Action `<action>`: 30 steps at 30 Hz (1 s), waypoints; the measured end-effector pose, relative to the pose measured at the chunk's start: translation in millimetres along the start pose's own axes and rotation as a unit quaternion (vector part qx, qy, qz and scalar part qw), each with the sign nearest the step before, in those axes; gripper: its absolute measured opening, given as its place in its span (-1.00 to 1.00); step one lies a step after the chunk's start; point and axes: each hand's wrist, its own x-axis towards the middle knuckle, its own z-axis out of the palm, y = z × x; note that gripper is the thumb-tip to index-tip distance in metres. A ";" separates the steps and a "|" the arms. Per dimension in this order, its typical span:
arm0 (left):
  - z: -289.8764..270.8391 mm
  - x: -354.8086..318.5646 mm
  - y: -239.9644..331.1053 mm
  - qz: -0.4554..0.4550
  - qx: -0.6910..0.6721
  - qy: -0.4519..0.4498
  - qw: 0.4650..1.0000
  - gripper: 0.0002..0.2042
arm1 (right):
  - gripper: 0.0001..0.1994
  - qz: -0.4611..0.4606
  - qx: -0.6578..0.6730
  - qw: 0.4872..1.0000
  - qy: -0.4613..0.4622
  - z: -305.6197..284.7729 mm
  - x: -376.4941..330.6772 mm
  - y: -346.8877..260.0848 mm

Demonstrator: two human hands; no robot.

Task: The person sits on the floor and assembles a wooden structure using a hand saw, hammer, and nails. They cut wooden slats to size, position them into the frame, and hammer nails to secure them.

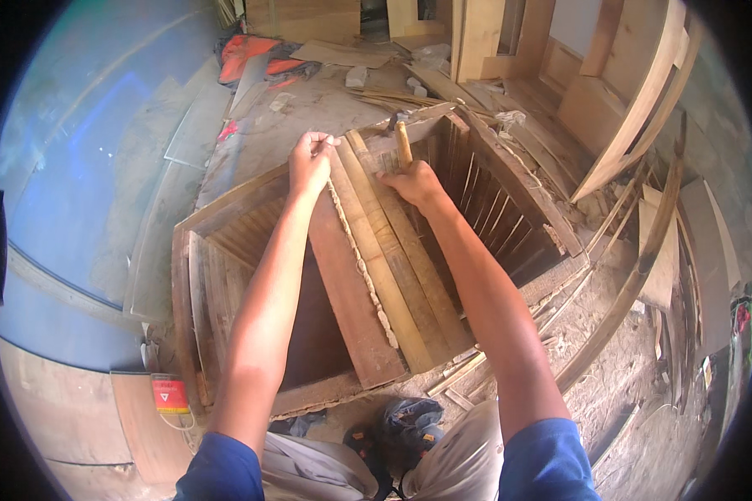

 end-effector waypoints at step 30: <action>48.4 54.6 0.4 -0.150 0.242 -0.069 0.956 -0.73 | -0.22 0.042 0.021 0.998 0.038 7.7 1.0 23.1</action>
